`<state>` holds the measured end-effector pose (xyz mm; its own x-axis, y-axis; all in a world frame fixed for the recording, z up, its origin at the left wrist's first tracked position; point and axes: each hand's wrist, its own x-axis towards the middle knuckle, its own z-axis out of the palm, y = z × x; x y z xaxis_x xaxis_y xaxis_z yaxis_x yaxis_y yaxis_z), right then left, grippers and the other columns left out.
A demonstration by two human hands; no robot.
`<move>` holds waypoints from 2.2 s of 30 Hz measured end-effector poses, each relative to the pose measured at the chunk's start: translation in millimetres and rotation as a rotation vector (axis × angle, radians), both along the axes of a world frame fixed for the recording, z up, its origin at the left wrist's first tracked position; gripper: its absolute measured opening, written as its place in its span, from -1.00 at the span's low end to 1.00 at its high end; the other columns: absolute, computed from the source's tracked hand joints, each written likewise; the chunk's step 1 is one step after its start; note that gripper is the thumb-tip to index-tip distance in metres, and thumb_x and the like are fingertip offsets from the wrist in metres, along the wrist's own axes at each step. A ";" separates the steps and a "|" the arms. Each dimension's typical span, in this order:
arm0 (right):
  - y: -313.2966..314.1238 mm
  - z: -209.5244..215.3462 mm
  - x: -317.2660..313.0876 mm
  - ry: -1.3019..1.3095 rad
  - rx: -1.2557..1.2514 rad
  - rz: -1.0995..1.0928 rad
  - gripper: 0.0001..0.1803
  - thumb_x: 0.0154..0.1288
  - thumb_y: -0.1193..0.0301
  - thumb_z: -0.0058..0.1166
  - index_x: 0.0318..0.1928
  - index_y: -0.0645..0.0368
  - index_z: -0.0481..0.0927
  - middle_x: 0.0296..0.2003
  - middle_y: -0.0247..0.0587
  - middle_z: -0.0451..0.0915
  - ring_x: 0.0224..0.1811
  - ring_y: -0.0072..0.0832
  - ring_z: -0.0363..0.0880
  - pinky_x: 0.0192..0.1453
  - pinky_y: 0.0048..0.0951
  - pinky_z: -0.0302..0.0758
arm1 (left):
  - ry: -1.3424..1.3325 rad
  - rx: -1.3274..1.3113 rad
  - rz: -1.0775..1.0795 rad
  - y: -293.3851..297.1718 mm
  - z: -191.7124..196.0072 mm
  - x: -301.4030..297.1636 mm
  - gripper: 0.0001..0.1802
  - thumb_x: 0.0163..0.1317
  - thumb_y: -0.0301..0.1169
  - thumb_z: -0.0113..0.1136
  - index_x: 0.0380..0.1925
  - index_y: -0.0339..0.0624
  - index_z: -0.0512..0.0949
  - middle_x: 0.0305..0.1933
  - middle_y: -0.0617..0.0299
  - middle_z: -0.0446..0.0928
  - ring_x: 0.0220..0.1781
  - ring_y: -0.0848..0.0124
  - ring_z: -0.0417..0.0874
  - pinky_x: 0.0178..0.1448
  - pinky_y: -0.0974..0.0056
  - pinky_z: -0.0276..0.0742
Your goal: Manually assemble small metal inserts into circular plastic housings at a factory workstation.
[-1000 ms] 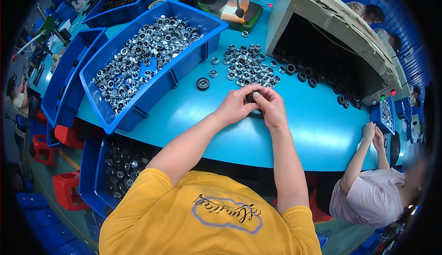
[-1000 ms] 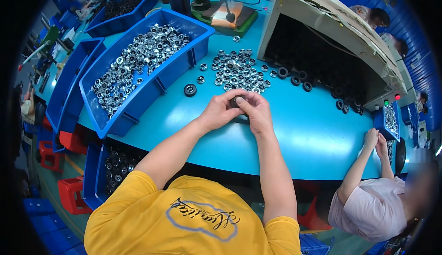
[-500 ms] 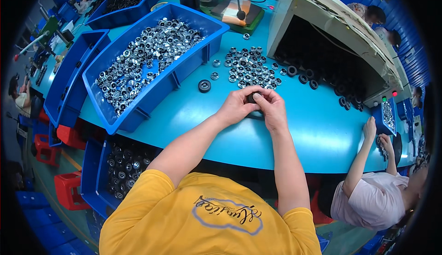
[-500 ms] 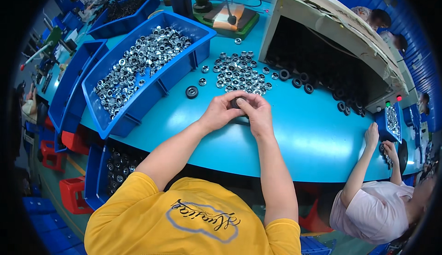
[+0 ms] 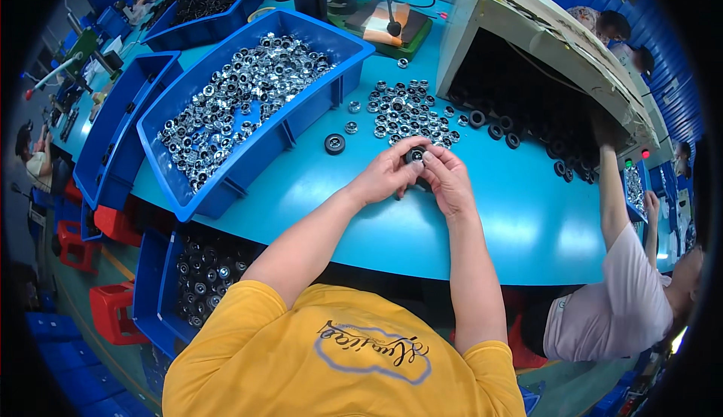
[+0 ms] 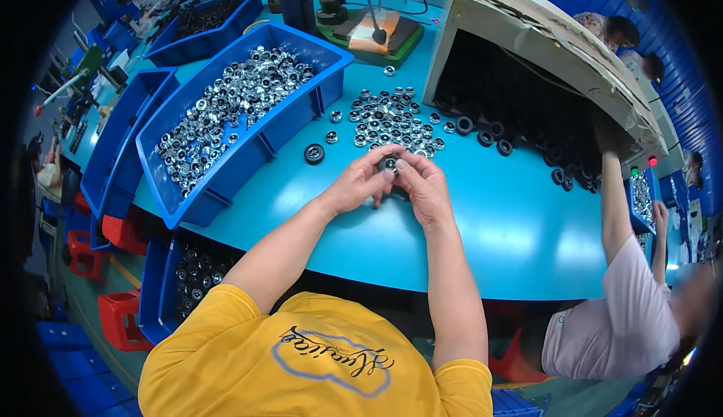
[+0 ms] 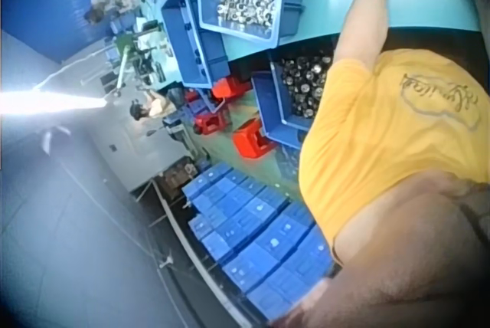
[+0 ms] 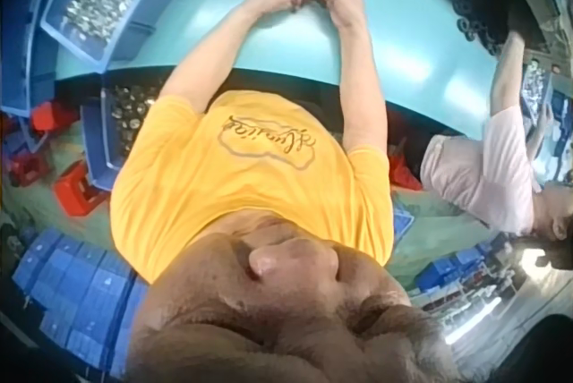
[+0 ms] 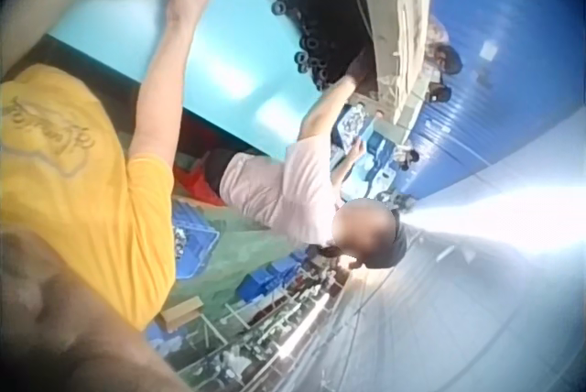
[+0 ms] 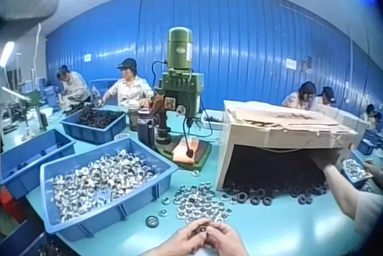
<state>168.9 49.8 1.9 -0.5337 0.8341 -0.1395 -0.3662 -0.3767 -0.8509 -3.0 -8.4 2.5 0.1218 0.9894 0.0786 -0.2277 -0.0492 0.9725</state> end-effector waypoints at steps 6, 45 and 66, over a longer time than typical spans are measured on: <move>-0.8 -16.7 -4.9 -0.142 0.182 -0.070 -0.71 0.38 0.43 0.26 0.04 0.29 0.59 -0.16 -0.24 0.69 -0.16 -0.49 0.68 -0.05 -0.44 0.64 | 0.016 -0.043 0.154 5.9 -10.5 3.3 -0.68 0.52 -0.40 -0.04 0.16 -0.08 0.58 -0.42 0.36 0.50 -0.57 0.65 0.41 -0.52 0.48 0.43; 3.9 -20.3 -1.5 -0.154 0.012 -0.059 -0.72 0.48 0.38 0.13 0.07 0.30 0.59 -0.23 -0.32 0.66 -0.36 -0.65 0.56 -0.27 -0.60 0.52 | 0.167 0.051 0.097 3.2 -5.0 4.5 -0.36 0.16 -0.65 0.27 0.30 -0.23 0.45 0.08 0.19 0.62 0.05 0.43 0.66 0.15 0.29 0.62; 1.3 -15.1 -5.3 -0.208 0.293 -0.220 -0.68 0.49 0.18 0.15 -0.10 0.22 0.64 -0.36 -0.39 0.62 -0.42 -0.71 0.50 -0.38 -0.65 0.49 | 0.016 0.128 0.137 -0.8 -2.9 7.7 -0.48 0.11 -0.63 0.42 0.10 -0.22 0.52 -0.05 0.25 0.64 -0.05 0.49 0.66 0.04 0.34 0.63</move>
<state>163.6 51.0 -13.2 -0.3243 0.9453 0.0348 -0.2201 -0.0397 -0.9747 4.7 -9.1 -0.4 -0.0113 0.9789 0.2039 -0.1954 -0.2022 0.9597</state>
